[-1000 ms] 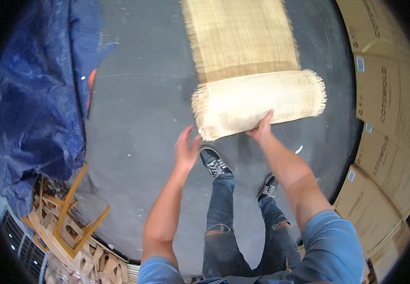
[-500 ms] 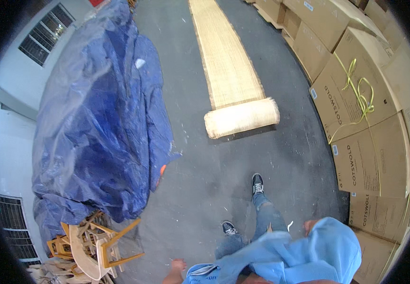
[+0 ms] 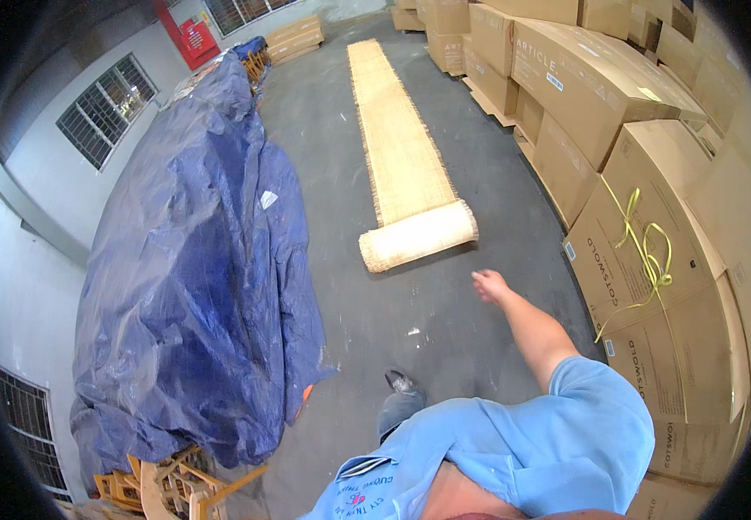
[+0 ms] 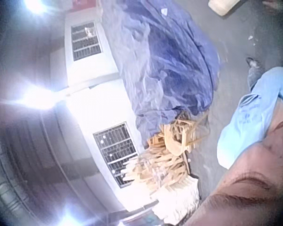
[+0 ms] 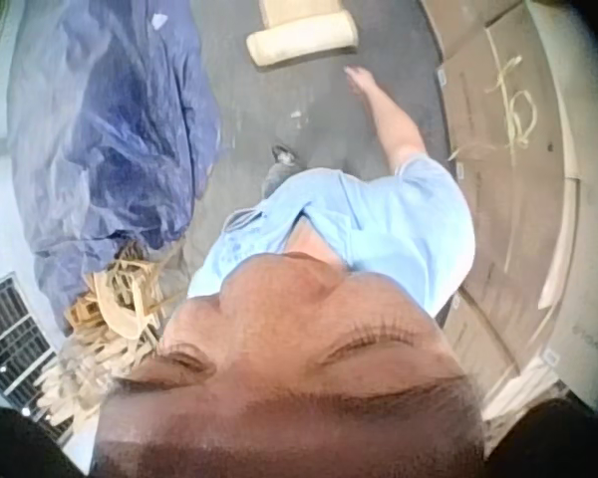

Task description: The person sits on the floor and rolls a long woven mat into a tight cylinder using both hands. They adjust the roll to keep it even, then stand and move the finished roll across the floor.

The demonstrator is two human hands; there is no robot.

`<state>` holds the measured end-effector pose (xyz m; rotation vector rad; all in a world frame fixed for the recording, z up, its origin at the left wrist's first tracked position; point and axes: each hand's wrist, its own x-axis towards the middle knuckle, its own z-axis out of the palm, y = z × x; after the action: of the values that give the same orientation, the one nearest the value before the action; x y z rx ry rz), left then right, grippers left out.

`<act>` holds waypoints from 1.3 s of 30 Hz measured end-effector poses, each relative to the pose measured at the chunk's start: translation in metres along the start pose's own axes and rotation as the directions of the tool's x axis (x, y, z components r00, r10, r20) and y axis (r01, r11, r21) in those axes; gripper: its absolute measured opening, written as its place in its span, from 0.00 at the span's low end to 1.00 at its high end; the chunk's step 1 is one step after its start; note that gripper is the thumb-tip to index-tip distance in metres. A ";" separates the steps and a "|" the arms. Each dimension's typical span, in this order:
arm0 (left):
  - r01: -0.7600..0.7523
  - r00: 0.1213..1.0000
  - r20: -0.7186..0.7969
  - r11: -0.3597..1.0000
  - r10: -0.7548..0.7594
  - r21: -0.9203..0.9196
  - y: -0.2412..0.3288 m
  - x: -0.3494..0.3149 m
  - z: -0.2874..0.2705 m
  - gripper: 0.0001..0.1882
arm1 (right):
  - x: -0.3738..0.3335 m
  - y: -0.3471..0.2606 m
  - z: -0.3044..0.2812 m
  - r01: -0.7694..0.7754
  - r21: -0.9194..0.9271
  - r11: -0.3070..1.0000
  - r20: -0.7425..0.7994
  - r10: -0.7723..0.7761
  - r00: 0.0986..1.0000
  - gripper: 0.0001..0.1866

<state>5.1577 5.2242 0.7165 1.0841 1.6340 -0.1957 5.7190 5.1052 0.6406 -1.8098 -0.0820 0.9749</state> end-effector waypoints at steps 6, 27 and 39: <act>-0.076 0.995 0.065 0.995 0.072 0.060 0.170 0.079 -0.006 0.13 | 0.072 -0.076 0.043 0.192 -0.002 0.981 0.033 -0.192 0.981 0.21; -0.204 0.941 0.289 0.977 0.177 0.063 0.726 0.253 0.173 0.21 | 0.416 -0.226 -0.074 -0.065 -0.066 0.996 -0.253 0.046 0.966 0.23; -0.007 0.921 0.385 0.987 -0.056 0.159 0.771 0.437 0.196 0.26 | 0.515 -0.239 -0.077 -0.353 -0.407 0.842 -0.187 0.301 0.935 0.25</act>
<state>5.8652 5.7754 0.5777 1.0637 1.2888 -0.5315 6.2005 5.4006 0.5471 -2.3475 0.0955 1.1538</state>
